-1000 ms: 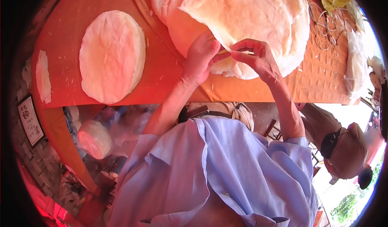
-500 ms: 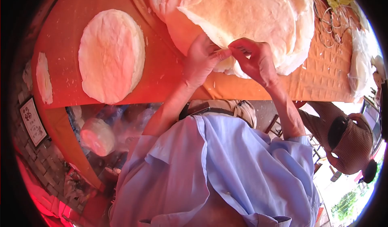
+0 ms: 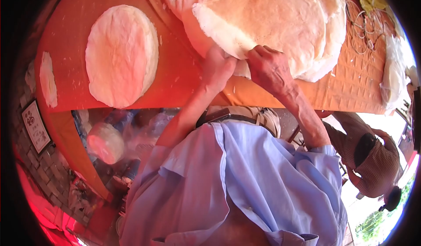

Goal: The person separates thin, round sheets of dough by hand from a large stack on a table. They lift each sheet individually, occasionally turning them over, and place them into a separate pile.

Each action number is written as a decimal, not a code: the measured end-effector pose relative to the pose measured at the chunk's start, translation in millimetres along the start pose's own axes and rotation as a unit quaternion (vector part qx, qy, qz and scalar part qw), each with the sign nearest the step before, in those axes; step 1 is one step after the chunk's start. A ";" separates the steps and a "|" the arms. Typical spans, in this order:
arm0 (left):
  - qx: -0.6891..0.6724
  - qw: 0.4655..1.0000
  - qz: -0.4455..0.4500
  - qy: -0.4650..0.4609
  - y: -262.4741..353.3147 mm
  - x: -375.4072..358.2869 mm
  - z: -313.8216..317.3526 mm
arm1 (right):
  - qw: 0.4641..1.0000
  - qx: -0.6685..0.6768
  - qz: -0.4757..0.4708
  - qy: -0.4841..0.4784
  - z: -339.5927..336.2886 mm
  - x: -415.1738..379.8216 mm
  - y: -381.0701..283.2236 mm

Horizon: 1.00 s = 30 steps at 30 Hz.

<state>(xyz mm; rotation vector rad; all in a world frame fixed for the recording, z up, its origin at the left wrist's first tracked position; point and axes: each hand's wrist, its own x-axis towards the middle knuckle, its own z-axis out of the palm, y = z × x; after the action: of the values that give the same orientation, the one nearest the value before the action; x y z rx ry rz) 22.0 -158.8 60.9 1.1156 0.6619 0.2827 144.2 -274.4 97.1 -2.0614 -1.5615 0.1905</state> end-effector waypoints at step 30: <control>-0.136 0.989 -0.054 0.026 -18.3 -11.9 -44.3 | 0.975 -0.212 0.064 0.030 -186.8 37.3 -36.1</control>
<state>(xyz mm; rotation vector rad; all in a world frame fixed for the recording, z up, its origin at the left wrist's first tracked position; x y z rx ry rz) -16.7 -140.3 36.5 0.8108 0.7037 0.3009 204.3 -295.4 280.2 -2.4692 -1.5341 -0.1752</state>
